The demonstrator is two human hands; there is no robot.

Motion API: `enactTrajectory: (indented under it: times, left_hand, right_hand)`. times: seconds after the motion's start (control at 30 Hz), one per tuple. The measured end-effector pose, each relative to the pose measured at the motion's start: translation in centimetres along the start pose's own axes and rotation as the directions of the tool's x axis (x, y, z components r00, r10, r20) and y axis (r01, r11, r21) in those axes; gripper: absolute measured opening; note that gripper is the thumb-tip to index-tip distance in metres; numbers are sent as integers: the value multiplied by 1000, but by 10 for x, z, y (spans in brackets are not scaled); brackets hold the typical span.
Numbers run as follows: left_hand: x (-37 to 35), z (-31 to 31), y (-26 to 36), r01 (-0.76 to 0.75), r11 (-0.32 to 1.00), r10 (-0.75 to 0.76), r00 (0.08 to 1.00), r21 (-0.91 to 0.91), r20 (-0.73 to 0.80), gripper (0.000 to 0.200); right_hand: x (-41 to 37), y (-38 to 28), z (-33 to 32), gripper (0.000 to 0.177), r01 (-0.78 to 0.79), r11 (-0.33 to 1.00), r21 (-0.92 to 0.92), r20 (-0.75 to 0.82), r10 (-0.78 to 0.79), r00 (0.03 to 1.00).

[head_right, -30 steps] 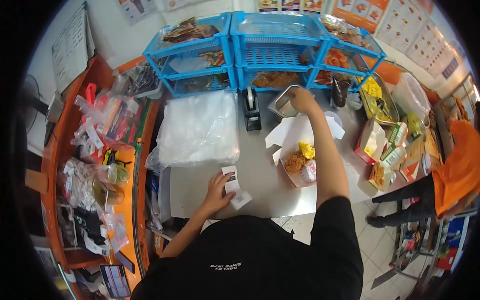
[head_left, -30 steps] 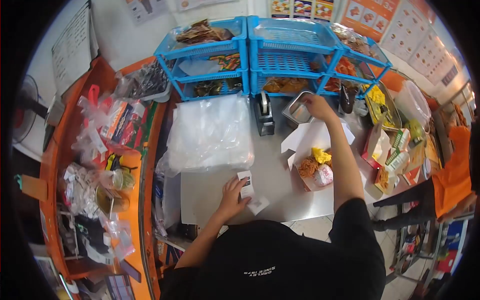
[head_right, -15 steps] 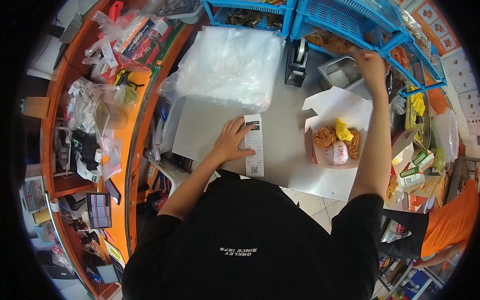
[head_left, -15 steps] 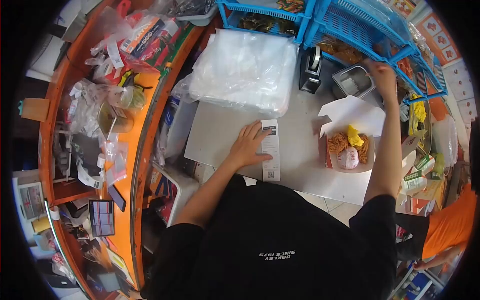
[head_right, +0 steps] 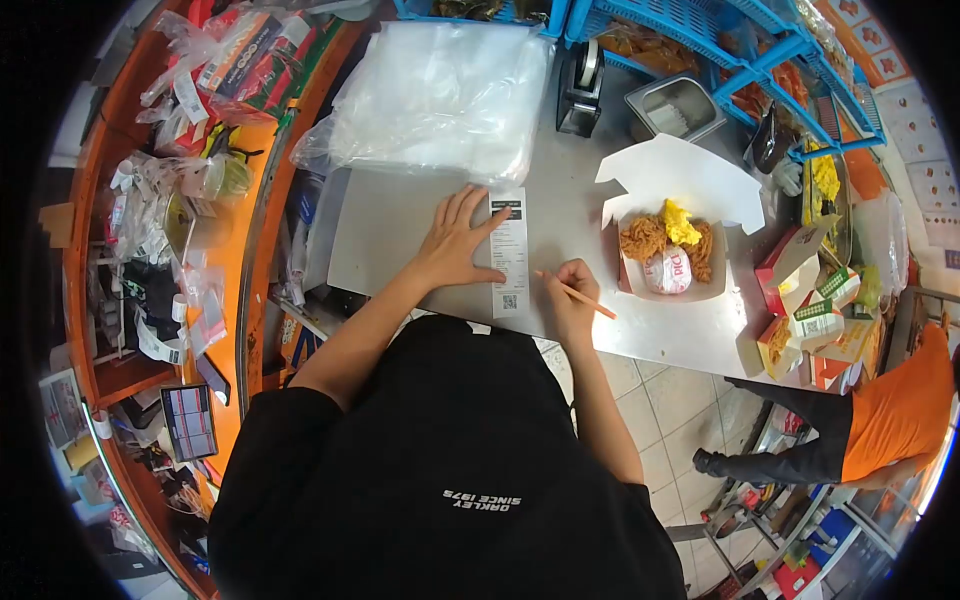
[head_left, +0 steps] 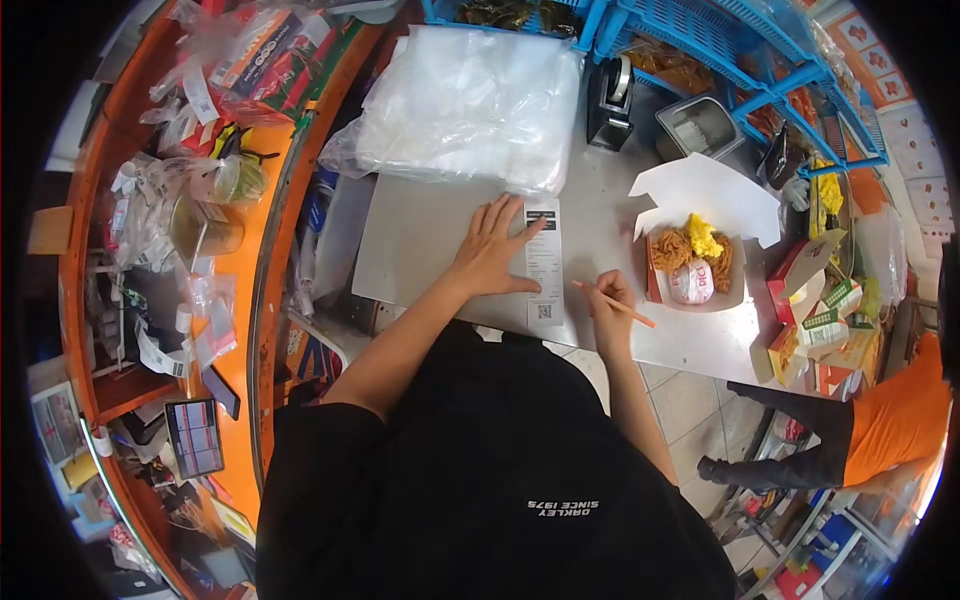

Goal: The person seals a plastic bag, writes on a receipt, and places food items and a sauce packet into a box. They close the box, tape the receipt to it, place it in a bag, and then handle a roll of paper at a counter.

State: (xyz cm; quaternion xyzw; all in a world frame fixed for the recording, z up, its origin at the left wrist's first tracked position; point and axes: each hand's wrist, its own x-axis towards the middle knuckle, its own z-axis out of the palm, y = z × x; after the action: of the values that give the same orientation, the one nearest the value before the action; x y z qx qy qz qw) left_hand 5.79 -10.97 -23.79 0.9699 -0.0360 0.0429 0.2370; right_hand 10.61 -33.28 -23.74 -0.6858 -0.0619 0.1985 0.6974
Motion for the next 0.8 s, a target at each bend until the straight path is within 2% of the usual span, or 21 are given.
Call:
enactTrajectory:
  times: [0.03, 0.1, 0.2, 0.37, 0.43, 0.57, 0.67, 0.73, 0.77, 0.8]
  left_hand:
    - [0, 1, -1, -13, 1000, 13, 1000, 7, -19, 92]
    - [0, 2, -2, -25, 1000, 25, 999, 11, -39, 94]
    - [1, 3, -2, -20, 1000, 21, 999, 24, -48, 96]
    - [0, 1, -1, -24, 1000, 23, 997, -8, -78, 100]
    - [0, 0, -1, -24, 1000, 24, 996, -3, -82, 99]
    - [1, 1, -3, -36, 999, 35, 995, -11, -92, 99]
    - [1, 2, -3, -38, 999, 38, 994, 1, -102, 98]
    - [1, 3, -4, -36, 999, 36, 995, 2, -95, 98]
    - [1, 3, -4, -36, 999, 36, 995, 5, -88, 98]
    - [0, 3, -4, -36, 999, 36, 996, 5, -86, 98]
  right_hand:
    - [-1, 5, 8, 14, -3, 1000, -1, -6, 3, 1000]
    - [0, 6, 25, 8, -71, 990, 122, -15, 73, 997]
    - [5, 10, 35, 9, -92, 996, 15, 69, 91, 994]
    - [8, 30, 40, 9, -66, 998, 13, 3, 66, 998]
    - [9, 38, 38, 11, 3, 999, -38, -22, -4, 1000]
    - [6, 29, 44, 14, 13, 999, -30, -8, -14, 1000]
    - [3, 19, 46, 14, -65, 997, -52, 81, 69, 994]
    - [0, 7, 50, 16, -15, 939, -344, 49, 34, 998]
    - [0, 4, 50, 16, -16, 939, -344, 49, 35, 998]
    - [2, 2, 51, 17, 254, 775, -579, 31, -291, 956]
